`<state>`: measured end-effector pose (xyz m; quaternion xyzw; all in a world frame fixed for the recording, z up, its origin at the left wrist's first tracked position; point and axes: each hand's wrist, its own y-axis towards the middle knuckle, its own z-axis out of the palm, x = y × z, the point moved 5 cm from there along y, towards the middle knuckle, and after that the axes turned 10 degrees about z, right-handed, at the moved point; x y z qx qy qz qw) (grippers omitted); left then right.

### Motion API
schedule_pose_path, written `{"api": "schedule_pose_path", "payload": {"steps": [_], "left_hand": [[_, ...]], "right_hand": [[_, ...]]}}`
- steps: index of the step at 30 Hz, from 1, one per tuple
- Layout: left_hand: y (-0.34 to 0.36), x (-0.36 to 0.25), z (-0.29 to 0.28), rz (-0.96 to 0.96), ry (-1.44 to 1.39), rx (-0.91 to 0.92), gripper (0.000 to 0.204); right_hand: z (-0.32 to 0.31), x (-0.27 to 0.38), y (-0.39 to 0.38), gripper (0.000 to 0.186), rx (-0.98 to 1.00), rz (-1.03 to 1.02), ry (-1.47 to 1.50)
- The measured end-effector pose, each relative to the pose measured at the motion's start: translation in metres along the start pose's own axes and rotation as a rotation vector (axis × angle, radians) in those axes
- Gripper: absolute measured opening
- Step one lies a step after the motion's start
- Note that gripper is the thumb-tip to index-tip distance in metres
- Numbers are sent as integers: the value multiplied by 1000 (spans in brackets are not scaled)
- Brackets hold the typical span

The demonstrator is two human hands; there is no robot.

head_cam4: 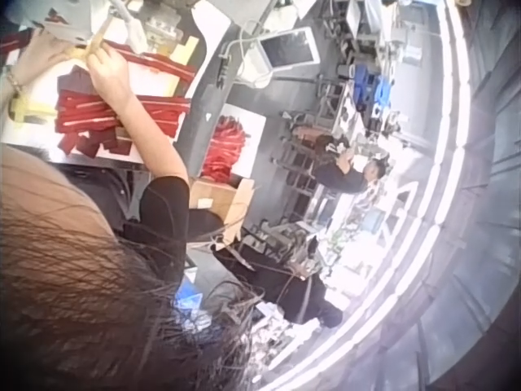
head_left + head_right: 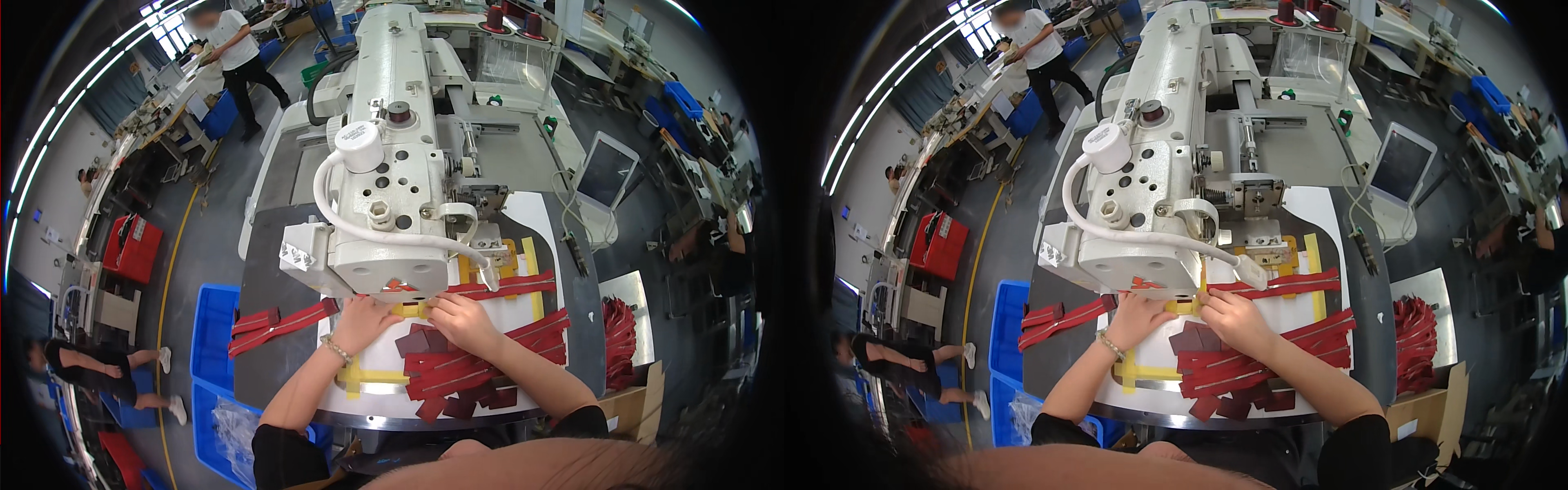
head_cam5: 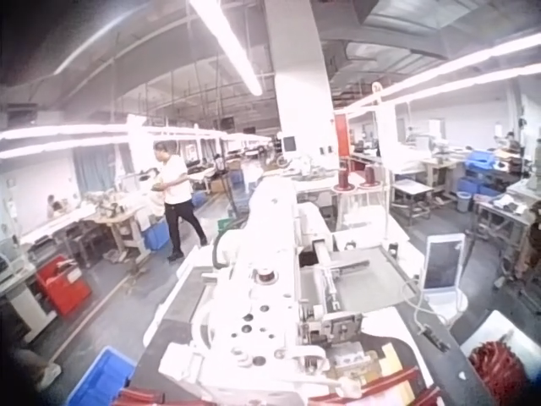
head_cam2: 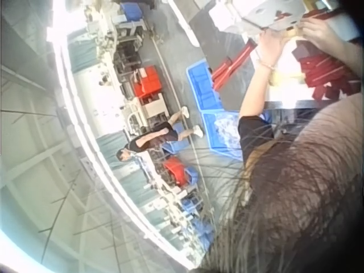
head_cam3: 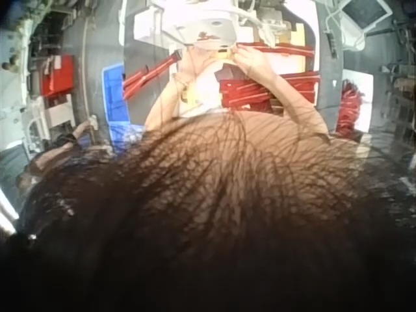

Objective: Operating a specialized sewing or bonding machine to process red leather or synthetic strips.

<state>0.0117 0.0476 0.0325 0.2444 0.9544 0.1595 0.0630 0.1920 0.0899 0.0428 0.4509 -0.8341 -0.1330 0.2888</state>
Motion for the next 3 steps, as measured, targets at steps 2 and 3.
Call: {"api": "schedule_pose_path", "payload": {"steps": [2,3], "left_hand": [[4,17,20,-197,-252,590,41],[0,28,30,-441,-439,759,46]], "right_hand": [[3,-6,0,14,10,11,19],[5,-9,1,15,24,20,30]]}}
